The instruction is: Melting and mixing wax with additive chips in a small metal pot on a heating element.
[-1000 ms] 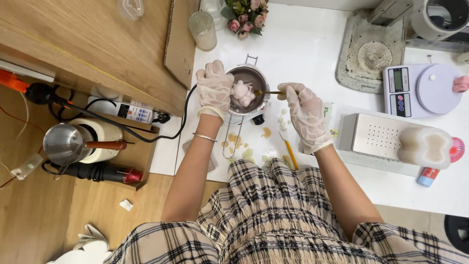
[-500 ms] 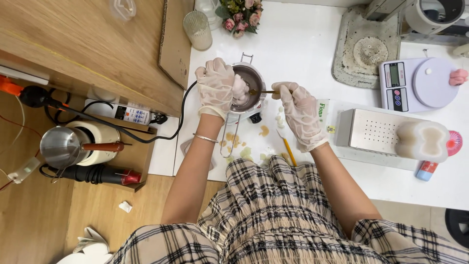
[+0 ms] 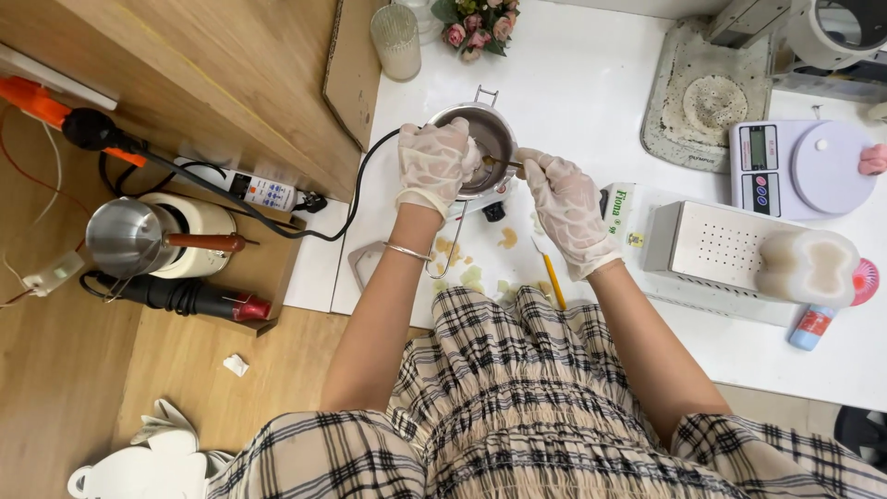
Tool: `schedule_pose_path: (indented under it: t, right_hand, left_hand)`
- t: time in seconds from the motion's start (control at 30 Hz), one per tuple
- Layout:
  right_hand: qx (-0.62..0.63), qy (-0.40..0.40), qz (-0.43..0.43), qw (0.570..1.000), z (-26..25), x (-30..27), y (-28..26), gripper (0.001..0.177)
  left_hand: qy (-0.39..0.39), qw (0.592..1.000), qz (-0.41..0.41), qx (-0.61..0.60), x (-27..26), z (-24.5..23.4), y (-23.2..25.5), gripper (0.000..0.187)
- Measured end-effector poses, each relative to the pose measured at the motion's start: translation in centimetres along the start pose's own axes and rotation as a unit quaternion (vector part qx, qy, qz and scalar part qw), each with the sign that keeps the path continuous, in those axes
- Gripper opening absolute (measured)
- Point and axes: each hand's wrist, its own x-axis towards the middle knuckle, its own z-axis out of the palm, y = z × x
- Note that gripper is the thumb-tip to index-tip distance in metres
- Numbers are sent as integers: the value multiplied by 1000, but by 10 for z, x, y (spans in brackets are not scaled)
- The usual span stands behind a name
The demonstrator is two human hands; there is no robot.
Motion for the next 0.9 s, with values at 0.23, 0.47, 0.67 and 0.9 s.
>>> schedule_pose_path:
  t: [0.23, 0.47, 0.67, 0.9]
  right_hand:
    - [-70, -4, -70, 995, 14, -2, 22, 32]
    - [-69, -54, -2, 996, 26, 1, 23, 32]
    - [-63, -105, 23, 992, 31, 5, 21, 29]
    - [-30, -131, 26, 991, 36, -2, 27, 29]
  left_hand:
    - [183, 934, 84, 296, 0, 5, 8, 16]
    - [200, 952, 101, 210, -17, 3, 9, 5]
    - [191, 952, 81, 226, -9, 18, 6, 8]
    - [245, 938, 75, 235, -15, 31, 6, 3]
